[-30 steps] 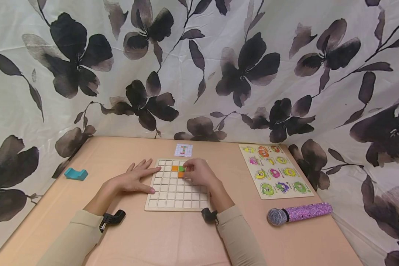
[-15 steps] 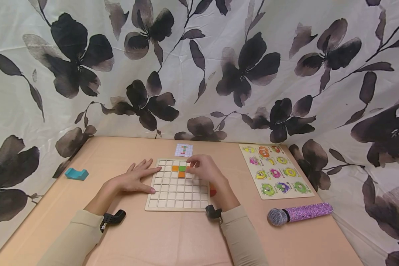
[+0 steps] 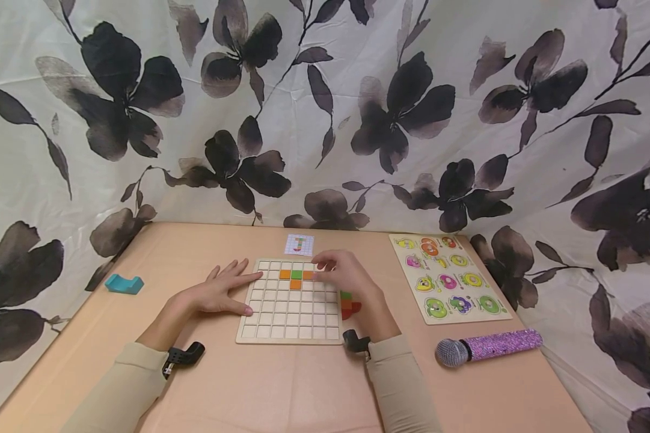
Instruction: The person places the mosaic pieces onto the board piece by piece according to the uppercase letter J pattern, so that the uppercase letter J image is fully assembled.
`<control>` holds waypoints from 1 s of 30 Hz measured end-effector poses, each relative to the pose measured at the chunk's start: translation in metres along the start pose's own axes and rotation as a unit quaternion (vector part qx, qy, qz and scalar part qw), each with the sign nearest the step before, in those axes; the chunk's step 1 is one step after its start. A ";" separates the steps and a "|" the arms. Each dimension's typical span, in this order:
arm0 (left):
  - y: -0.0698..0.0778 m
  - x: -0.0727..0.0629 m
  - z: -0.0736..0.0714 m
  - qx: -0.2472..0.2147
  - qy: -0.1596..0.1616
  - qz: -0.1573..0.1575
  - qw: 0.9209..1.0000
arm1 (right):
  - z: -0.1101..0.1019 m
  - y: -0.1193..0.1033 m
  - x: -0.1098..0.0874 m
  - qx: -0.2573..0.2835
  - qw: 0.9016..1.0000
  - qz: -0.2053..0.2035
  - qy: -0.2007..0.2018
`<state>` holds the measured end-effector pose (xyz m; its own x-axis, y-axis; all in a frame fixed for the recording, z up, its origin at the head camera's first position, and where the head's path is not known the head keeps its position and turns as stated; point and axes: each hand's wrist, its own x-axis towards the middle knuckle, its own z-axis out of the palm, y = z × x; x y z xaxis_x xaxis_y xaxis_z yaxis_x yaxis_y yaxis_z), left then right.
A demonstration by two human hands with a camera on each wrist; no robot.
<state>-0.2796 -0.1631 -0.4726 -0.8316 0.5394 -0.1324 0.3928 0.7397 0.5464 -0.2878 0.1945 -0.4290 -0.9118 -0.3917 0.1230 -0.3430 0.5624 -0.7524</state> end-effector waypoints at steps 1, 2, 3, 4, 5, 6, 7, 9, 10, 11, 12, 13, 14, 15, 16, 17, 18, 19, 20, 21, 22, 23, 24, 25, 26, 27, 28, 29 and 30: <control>0.000 0.000 0.000 0.000 0.000 0.000 1.000 | -0.001 0.001 0.000 -0.002 1.000 0.001 -0.001; 0.000 -0.001 0.000 -0.001 0.000 0.000 1.000 | -0.003 0.002 -0.001 -0.004 1.000 0.003 -0.002; 0.001 -0.001 0.000 -0.002 0.000 0.000 1.000 | -0.004 0.003 -0.001 -0.007 1.000 0.005 -0.004; 0.001 -0.001 -0.001 -0.002 0.000 0.000 1.000 | -0.005 0.004 -0.002 -0.008 1.000 0.007 -0.005; 0.001 -0.001 -0.001 -0.002 0.000 0.001 1.000 | -0.006 0.004 -0.003 -0.008 1.000 0.010 -0.007; 0.001 -0.001 -0.001 -0.001 0.000 0.001 1.000 | -0.008 0.005 -0.004 -0.009 1.000 0.012 -0.008; 0.001 0.000 0.000 -0.001 0.000 0.002 1.000 | -0.009 0.006 -0.005 -0.008 1.000 0.015 -0.009; 0.001 0.000 0.000 -0.001 0.001 0.002 1.000 | -0.011 0.007 -0.007 -0.006 1.000 0.020 -0.009; 0.000 0.000 0.000 -0.001 0.001 0.001 1.000 | -0.012 0.008 -0.007 -0.004 1.000 0.023 -0.010; 0.000 0.000 0.000 -0.001 0.001 0.001 1.000 | -0.013 0.009 -0.008 -0.003 1.000 0.027 -0.011; 0.000 0.000 0.000 -0.002 0.001 0.001 1.000 | -0.014 0.010 -0.009 -0.003 0.999 0.030 -0.012; 0.000 0.000 0.000 -0.003 0.001 0.001 1.000 | -0.015 0.011 -0.009 -0.005 0.999 0.034 -0.014; 0.000 0.000 0.000 -0.003 0.001 0.000 1.000 | -0.016 0.012 -0.010 -0.006 0.999 0.040 -0.016; 0.000 0.000 0.000 -0.003 0.001 0.001 1.000 | -0.017 0.014 -0.010 -0.008 0.999 0.043 -0.019; 0.000 0.000 0.000 -0.003 0.001 0.001 1.000 | -0.018 0.015 -0.011 -0.010 0.999 0.048 -0.020; 0.000 0.000 0.000 -0.002 0.001 0.002 1.000 | -0.019 0.016 -0.011 -0.012 0.998 0.052 -0.022; 0.000 -0.001 0.000 -0.002 0.001 0.002 1.000 | -0.020 0.017 -0.012 -0.012 0.998 0.055 -0.023; 0.000 -0.001 0.000 -0.002 0.002 0.003 1.000 | -0.022 0.018 -0.012 -0.013 0.998 0.059 -0.022; 0.000 -0.001 0.000 -0.002 0.002 0.003 1.000 | -0.023 0.019 -0.012 -0.013 0.998 0.060 -0.023; 0.000 -0.001 -0.001 -0.002 0.003 0.005 1.000 | -0.024 0.020 -0.012 -0.012 0.998 0.060 -0.024; 0.000 -0.001 -0.001 -0.003 0.004 0.006 1.000 | -0.025 0.021 -0.013 -0.009 0.998 0.061 -0.024; 0.000 -0.001 -0.001 -0.003 0.004 0.007 1.000 | -0.025 0.022 -0.013 -0.008 0.998 0.062 -0.026; 0.000 -0.001 -0.001 -0.006 0.003 0.008 1.000 | -0.026 0.023 -0.014 -0.007 0.998 0.064 -0.027; 0.000 -0.001 -0.001 -0.007 0.004 0.010 1.000 | -0.027 0.024 -0.014 -0.005 0.997 0.065 -0.029; 0.000 -0.001 -0.001 -0.007 0.004 0.010 1.000 | -0.028 0.025 -0.014 -0.003 0.997 0.066 -0.032; 0.000 -0.001 -0.001 -0.008 0.004 0.011 1.000 | -0.029 0.027 -0.015 -0.001 0.997 0.066 -0.035; 0.000 -0.001 -0.001 -0.007 0.003 0.009 1.000 | -0.029 0.028 -0.015 0.000 0.997 0.067 -0.036; 0.001 -0.001 -0.001 -0.007 0.002 0.007 1.000 | -0.030 0.029 -0.016 0.002 0.997 0.068 -0.039; 0.001 -0.001 -0.001 -0.006 0.001 0.005 1.000 | -0.031 0.030 -0.016 0.003 0.997 0.066 -0.042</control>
<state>-0.2788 -0.1637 -0.4713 -0.8283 0.5460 -0.1256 0.3961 0.7292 0.5580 -0.2907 0.2403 -0.4339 -0.9268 -0.3741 -0.0326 -0.2188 0.6087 -0.7626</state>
